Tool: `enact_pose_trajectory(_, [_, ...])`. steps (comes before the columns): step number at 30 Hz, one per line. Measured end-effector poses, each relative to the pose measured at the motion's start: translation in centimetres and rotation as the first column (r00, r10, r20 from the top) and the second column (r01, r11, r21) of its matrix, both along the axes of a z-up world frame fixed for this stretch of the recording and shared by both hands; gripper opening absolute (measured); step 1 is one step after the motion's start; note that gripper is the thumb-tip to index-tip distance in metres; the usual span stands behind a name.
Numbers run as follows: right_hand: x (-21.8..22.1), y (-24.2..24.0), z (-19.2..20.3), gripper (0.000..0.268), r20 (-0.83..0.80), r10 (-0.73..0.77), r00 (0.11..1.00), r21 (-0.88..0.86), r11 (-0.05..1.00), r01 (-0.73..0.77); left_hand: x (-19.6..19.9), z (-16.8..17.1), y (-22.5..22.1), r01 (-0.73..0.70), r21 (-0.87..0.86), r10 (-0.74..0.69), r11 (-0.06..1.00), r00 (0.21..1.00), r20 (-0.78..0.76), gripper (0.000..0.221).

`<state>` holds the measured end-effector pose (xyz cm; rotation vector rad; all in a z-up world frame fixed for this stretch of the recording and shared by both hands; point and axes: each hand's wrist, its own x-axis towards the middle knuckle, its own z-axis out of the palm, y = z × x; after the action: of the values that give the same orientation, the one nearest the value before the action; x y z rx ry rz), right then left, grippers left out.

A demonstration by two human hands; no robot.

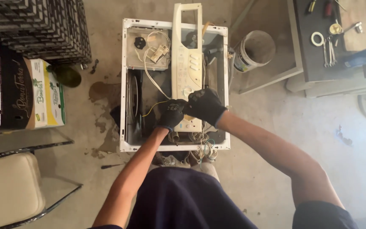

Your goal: Disassembling the control panel of an appliance using a screwdriver and hands

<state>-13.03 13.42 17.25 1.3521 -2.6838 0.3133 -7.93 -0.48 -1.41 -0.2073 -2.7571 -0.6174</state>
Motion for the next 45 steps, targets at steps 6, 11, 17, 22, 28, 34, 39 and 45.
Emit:
enact_pose_trajectory(6, [-0.1,-1.5,0.0,0.020,-0.190,-0.051,0.980,0.272,0.957,0.103,0.6,-2.9,0.9,-0.078,0.240,0.059,0.968,0.995,0.085,0.021])
enact_pose_trajectory(11, [0.9,-1.9,2.3,0.023,-0.256,0.227,0.940,-0.262,0.920,-0.293,0.6,-8.8,-0.9,-0.095,0.126,0.090,0.987,0.995,0.048,0.029])
enact_pose_trajectory(17, [-0.5,-3.7,-8.9,0.032,-0.304,-0.110,0.946,0.023,0.992,0.123,0.0,-9.9,-0.7,-0.031,0.065,0.029,0.997,0.999,0.027,0.024])
enact_pose_trajectory(22, [0.2,-1.8,-5.5,0.035,-0.282,-0.035,0.959,-0.043,0.999,0.024,0.0,-12.8,-0.6,-0.002,0.075,0.003,0.997,1.000,-0.010,0.022])
enact_pose_trajectory(28, [0.6,-2.5,-9.0,0.029,-0.372,0.009,0.928,-0.062,0.997,-0.034,-0.4,-7.8,-1.3,0.007,0.035,-0.008,0.999,1.000,0.013,0.022])
enact_pose_trajectory(34, [0.3,-1.9,-10.7,0.031,-0.408,0.021,0.913,0.040,0.999,-0.005,-0.4,-12.2,-0.9,0.012,0.046,-0.021,0.999,0.981,0.195,0.043])
enact_pose_trajectory(39, [1.5,-1.4,-6.7,0.022,-0.377,0.104,0.920,0.006,0.994,-0.110,2.5,2.8,-3.6,-0.156,0.397,-0.121,0.904,0.799,0.589,0.050])
enact_pose_trajectory(45, [2.7,-0.9,-8.0,0.027,-0.288,0.046,0.957,0.212,0.977,0.017,3.5,-13.3,-7.4,-0.166,-0.023,0.152,0.986,0.827,0.542,0.045])
